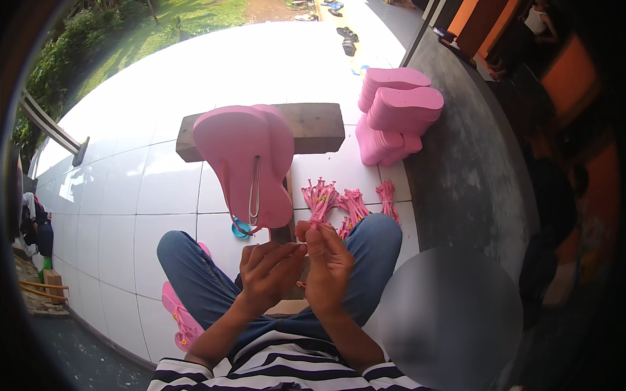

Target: The person attaches straps to pink flip-flop soles using a fixed metal puller tool on a wooden bench, inserting the strap ends through the sole holes one at a time and pulling them through to secure them.

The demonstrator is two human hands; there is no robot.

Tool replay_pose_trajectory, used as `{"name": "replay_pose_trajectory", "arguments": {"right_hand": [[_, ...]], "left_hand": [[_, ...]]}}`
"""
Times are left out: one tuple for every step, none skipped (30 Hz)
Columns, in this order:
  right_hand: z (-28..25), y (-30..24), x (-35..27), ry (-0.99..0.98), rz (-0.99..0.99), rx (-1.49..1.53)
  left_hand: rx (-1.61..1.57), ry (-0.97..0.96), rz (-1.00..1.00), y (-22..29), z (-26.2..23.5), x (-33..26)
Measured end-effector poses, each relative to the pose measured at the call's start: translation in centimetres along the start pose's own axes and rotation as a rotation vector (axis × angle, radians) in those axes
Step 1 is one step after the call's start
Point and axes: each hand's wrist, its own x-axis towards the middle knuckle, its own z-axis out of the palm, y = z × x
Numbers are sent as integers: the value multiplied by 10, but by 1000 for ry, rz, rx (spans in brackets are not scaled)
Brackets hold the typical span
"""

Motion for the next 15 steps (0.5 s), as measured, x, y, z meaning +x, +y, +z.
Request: {"name": "replay_pose_trajectory", "arguments": {"right_hand": [[8, -6, 4, -76, -18, 38], [14, -11, 8, -152, -36, 75], [19, -15, 14, -211, -29, 114], [25, -20, 22, -316, -39, 95], [27, -28, 30, -412, -47, 66], [26, -33, 37, -507, -55, 38], [21, -35, 42, -581, 4, 2], [22, -37, 44, -616, -13, -57], [22, -40, 47, -642, -31, -123], [27, -44, 47, -686, -49, -177], [26, -44, 49, -722, -53, -187], [25, -43, 52, -758, -57, -198], [22, -41, 54, -789, -59, -209], [21, -38, 56, -821, -93, -235], [19, -36, 58, -853, -127, -261]], "left_hand": [[-4, 62, 30, -1, -2, 1], [-8, 125, 59, -2, -7, 3], [-13, 187, 89, -4, -12, 4], [-93, 298, 46, -11, -20, 8], [-185, 406, -4, -20, -25, 16], [-191, 425, -61, -30, -34, 30], [-115, 409, -131, -38, -45, 52], [-110, 395, -210, -45, -53, 72], [-56, 338, -232, -54, -57, 89], [38, 278, -191, -60, -67, 104], [-25, 233, -192, -62, -70, 116], [-88, 188, -193, -63, -74, 125], [-108, 187, -165, -62, -76, 131], [-129, 185, -138, -61, -78, 136], [-148, 184, -110, -60, -78, 139]]}}
